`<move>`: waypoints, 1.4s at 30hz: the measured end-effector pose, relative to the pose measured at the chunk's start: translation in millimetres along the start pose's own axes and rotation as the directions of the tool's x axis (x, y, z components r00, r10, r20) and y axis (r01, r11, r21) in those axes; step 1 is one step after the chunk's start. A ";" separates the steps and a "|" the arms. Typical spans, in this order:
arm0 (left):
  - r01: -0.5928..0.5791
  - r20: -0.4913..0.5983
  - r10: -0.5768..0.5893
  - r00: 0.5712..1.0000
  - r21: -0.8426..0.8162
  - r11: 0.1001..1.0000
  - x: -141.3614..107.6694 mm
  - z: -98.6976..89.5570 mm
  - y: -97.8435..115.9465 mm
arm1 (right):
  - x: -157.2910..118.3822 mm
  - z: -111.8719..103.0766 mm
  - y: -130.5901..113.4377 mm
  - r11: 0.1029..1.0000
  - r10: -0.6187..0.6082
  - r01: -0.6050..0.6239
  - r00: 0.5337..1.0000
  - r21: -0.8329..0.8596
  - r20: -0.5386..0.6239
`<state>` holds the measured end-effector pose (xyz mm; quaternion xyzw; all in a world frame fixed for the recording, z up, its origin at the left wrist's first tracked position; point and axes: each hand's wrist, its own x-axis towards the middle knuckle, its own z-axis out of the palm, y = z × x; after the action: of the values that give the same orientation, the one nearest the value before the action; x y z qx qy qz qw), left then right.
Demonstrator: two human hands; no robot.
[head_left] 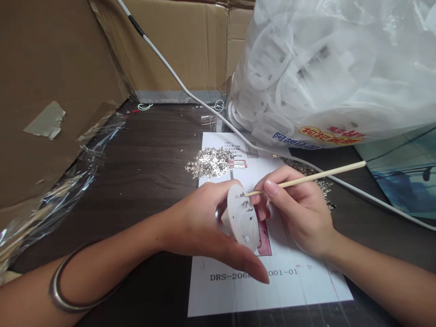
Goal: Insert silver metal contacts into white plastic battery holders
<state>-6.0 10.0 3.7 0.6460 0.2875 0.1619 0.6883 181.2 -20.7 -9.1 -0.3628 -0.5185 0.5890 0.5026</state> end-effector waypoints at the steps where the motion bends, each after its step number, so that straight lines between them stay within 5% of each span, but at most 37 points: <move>1: 0.005 -0.002 -0.005 1.000 -0.001 1.000 -0.1 0.5 0.9 | 0.2 0.1 0.3 1.000 -0.006 0.006 1.000 -0.006 -0.009; 17: 0.047 0.030 -0.046 0.999 -0.034 0.998 0.3 0.7 5.1 | 2.0 0.8 0.0 0.989 -0.046 0.041 0.998 -0.139 -0.034; 23: 0.069 -0.022 -0.069 0.997 -0.028 0.997 0.1 0.5 3.7 | 0.4 4.0 -0.1 0.964 -0.181 0.140 0.968 -0.225 -0.174; 29: 0.081 0.010 -0.081 0.997 -0.055 0.995 -0.3 2.2 4.2 | 0.1 3.4 -1.3 0.955 -0.164 0.134 0.982 -0.263 -0.094; 38: 0.023 -0.032 -0.023 0.999 -0.004 1.000 -0.7 -1.1 0.9 | 8.1 2.8 0.3 0.995 -0.020 0.003 0.986 -0.103 -0.166; 42: 0.042 -0.098 -0.041 0.994 0.006 0.999 -2.6 0.0 1.5 | -3.7 -8.5 -12.6 0.996 -0.091 0.090 0.981 -0.014 -0.170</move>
<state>-7.8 8.6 5.7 0.6339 0.3350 0.1780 0.6740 192.9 -22.7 1.2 -0.3894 -0.4916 0.5306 0.5702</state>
